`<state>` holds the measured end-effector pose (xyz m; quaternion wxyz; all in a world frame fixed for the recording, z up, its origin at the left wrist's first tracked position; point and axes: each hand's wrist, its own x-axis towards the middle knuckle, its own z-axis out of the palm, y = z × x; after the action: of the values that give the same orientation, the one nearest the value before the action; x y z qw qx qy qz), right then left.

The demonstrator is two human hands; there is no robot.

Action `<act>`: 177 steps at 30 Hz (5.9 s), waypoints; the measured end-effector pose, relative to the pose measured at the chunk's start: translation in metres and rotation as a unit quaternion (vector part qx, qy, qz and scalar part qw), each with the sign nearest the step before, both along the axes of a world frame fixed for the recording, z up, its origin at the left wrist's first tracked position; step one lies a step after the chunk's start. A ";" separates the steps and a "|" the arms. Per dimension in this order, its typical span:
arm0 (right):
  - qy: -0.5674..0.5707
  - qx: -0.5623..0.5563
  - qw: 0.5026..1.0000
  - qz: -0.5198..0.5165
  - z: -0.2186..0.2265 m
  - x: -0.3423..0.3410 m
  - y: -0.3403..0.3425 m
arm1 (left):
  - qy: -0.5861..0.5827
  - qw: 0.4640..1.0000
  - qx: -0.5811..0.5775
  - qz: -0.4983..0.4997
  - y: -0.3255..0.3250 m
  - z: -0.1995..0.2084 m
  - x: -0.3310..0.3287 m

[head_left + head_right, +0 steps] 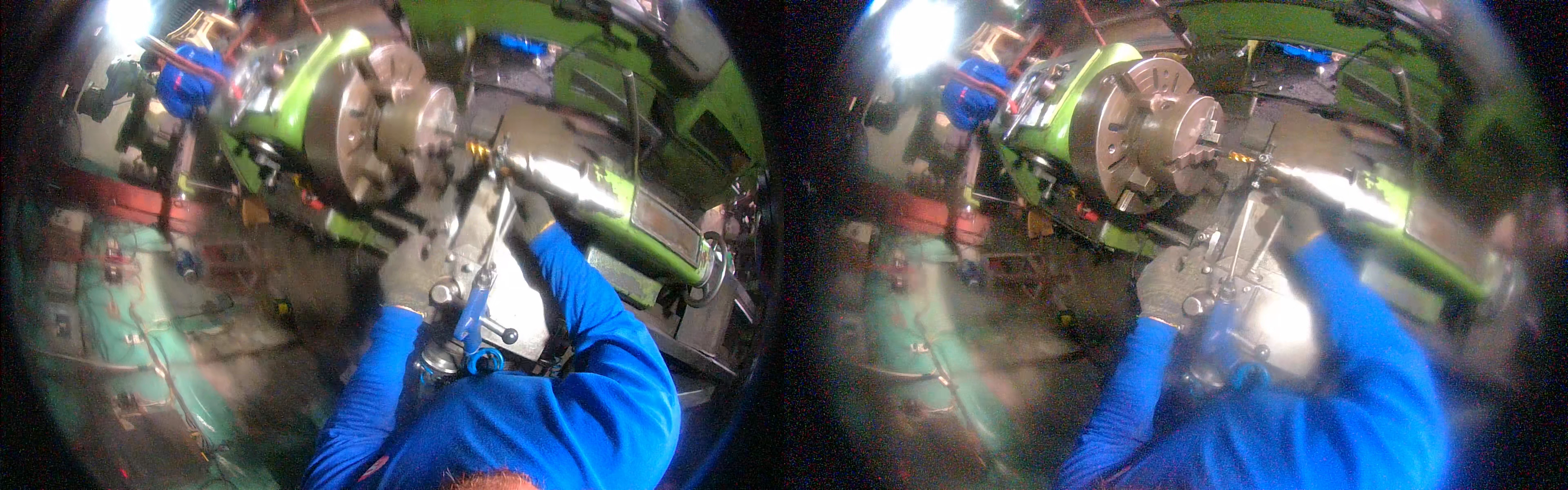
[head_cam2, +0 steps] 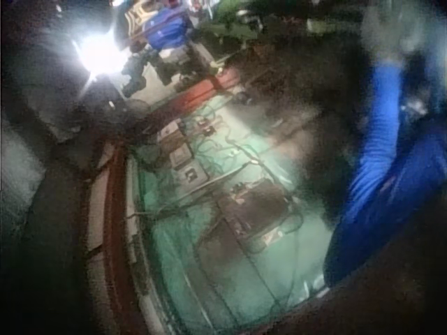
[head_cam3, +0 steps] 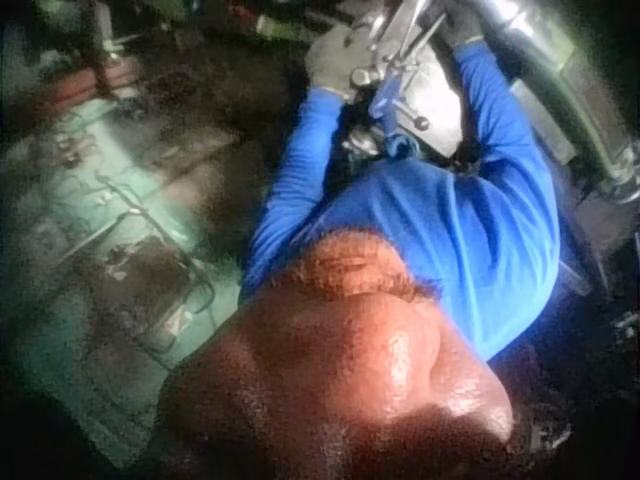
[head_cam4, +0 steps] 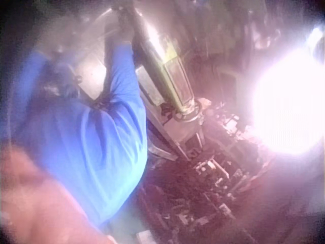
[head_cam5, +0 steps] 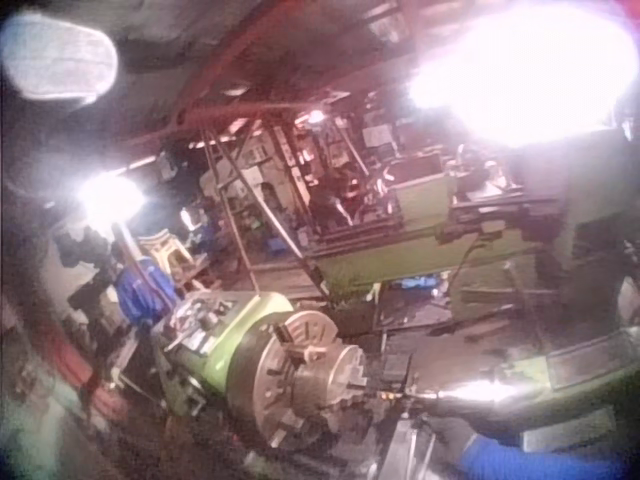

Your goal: The person operates a large green lathe machine, using both hands to manipulate the controls and adjust the tool head while the metal workpiece rotates.

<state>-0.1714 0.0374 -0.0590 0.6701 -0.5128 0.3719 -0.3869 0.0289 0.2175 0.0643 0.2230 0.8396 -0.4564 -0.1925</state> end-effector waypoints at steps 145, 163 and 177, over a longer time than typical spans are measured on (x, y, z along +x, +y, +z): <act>-0.046 -0.060 0.997 -0.034 -0.085 0.056 -0.043 | 0.071 0.997 -0.027 0.033 0.002 0.016 0.005; -0.137 -0.045 0.984 -0.107 -0.136 0.047 -0.069 | 0.070 0.997 -0.027 0.023 0.000 0.011 0.004; -0.220 0.274 0.936 -0.002 -0.045 0.057 -0.033 | 0.048 0.996 -0.068 0.021 0.003 0.002 0.012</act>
<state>-0.1139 0.0049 -0.1039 0.8490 -0.2109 0.3072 -0.3745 0.0404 0.2201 0.0659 0.3054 0.8214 -0.4399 -0.1963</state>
